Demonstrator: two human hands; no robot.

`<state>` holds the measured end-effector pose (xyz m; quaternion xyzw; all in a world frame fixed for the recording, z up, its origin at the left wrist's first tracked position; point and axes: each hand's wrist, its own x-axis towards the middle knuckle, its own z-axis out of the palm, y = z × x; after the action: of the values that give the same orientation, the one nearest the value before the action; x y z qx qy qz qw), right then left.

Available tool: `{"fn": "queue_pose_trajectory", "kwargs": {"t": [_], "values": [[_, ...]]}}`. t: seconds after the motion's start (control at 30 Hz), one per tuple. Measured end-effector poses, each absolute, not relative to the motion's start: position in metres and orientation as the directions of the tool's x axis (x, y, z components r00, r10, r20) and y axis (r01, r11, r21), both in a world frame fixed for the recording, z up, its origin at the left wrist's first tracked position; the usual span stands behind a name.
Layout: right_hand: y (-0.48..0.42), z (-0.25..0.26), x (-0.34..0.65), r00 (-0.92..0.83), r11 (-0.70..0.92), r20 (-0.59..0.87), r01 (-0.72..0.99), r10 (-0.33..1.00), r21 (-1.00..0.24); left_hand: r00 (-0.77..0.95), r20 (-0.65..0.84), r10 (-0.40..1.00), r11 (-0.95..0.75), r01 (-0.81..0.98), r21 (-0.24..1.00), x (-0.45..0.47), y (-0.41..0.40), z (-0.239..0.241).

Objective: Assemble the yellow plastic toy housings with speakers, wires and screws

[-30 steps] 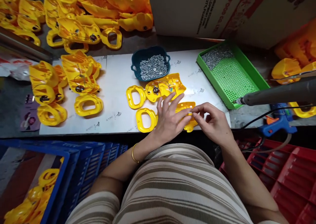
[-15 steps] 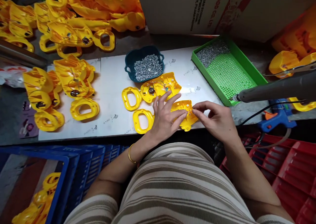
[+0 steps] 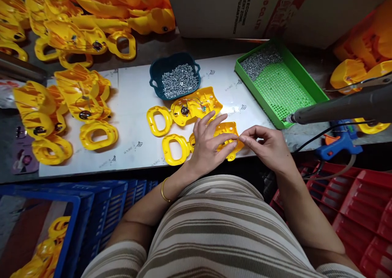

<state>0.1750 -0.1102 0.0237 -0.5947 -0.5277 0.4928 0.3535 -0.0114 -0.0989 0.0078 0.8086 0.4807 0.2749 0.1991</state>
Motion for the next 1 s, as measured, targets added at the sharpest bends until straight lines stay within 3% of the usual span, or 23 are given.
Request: {"fn": "queue_pose_trajectory", "kwargs": {"t": [0.53,0.7,0.83,1.0], "values": [[-0.111,0.018,0.172,-0.048,-0.153,-0.179,0.337,0.983,-0.929,0.374,0.242,0.895,-0.427,0.563,0.707,-0.012,-0.096,0.005],[-0.113,0.015,0.175,-0.066,-0.135,-0.166,0.329,0.984,-0.935,0.397,0.199,0.896,-0.416,0.595,0.688,-0.01,-0.095,0.011],[-0.119,0.009,0.184,0.052,-0.099,-0.086,0.38,0.995,-0.92,0.331,0.171,0.928,-0.359,0.668,0.652,-0.005,-0.099,0.011],[-0.131,-0.005,0.19,0.025,-0.183,-0.188,0.396,0.982,-0.9,0.295,0.154,0.943,-0.325,0.708,0.627,0.002,-0.103,0.004]]}}
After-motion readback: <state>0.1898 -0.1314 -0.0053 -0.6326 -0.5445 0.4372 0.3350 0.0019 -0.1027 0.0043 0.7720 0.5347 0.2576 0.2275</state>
